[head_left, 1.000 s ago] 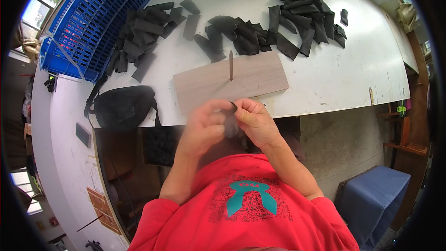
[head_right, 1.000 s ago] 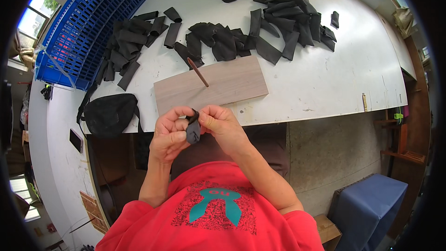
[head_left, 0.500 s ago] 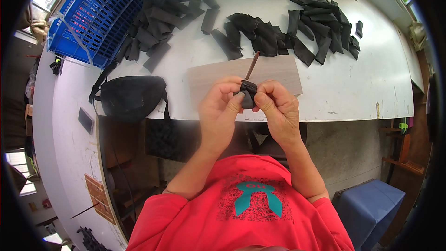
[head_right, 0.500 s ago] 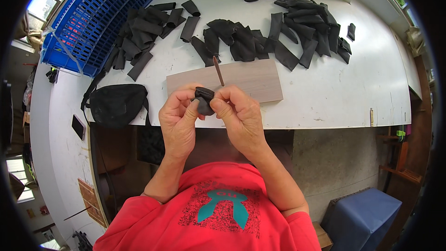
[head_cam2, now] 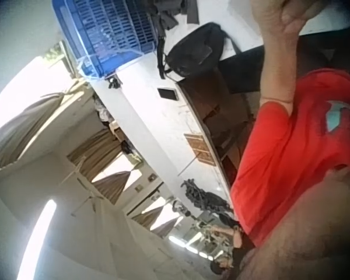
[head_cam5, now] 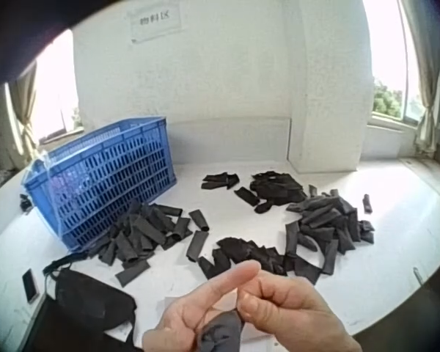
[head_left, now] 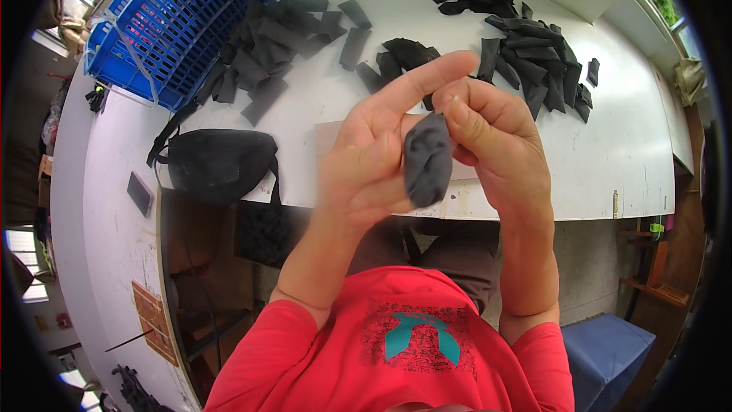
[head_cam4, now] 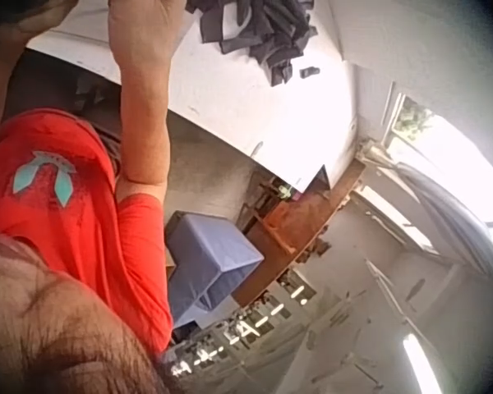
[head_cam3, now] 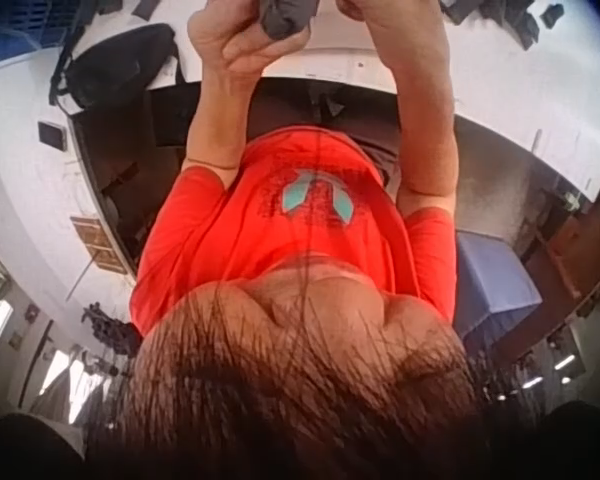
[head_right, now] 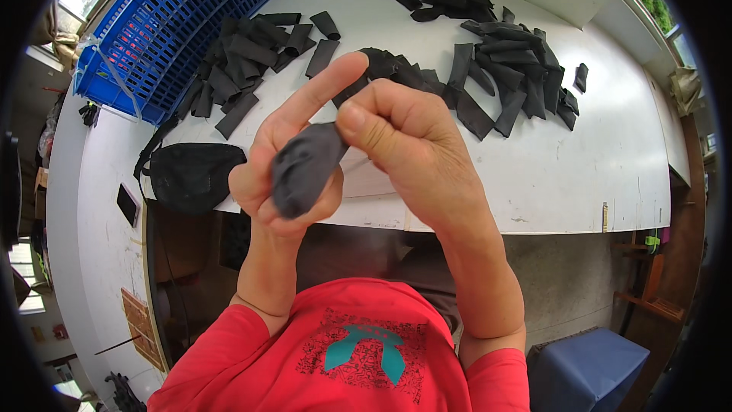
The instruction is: Folding and shaping small black rubber pieces on a workbench using a jig.
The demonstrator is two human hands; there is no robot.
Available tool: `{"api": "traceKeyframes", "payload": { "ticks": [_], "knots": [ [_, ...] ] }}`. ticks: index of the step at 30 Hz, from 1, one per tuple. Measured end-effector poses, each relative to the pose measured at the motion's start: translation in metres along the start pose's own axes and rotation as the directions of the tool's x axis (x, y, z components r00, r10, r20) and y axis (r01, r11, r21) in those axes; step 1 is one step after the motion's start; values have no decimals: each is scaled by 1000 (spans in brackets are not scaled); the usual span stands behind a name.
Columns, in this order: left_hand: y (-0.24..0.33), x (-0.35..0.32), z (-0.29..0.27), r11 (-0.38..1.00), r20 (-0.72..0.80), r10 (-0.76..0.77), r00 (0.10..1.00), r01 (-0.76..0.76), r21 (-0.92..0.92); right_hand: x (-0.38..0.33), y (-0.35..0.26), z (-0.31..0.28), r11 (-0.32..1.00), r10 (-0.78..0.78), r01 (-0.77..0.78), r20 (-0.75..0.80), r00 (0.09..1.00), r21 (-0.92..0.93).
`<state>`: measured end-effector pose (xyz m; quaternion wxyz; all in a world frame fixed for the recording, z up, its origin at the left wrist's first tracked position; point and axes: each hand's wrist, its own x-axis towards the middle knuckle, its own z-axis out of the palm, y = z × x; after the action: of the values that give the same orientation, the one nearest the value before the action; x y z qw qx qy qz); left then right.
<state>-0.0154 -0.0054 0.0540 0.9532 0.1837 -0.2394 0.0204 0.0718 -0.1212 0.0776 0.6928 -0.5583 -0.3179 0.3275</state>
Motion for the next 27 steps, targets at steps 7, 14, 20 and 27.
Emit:
{"api": "traceKeyframes", "payload": {
  "ticks": [7,14,20,27],
  "knots": [
    [-24,-32,-66,994,-548,-100,830,56,-96,8,99,-40,905,274,-276,53,960,325],
    [-19,-9,-59,966,-348,-17,937,-74,-246,30,85,-44,968,170,-186,106,980,171],
    [-42,-34,-72,858,-663,201,721,197,475,15,119,-46,941,274,-288,98,957,179],
    [-21,-23,-68,952,-550,-72,832,-107,-286,26,82,-40,986,164,-165,75,984,5]
  ]
}}
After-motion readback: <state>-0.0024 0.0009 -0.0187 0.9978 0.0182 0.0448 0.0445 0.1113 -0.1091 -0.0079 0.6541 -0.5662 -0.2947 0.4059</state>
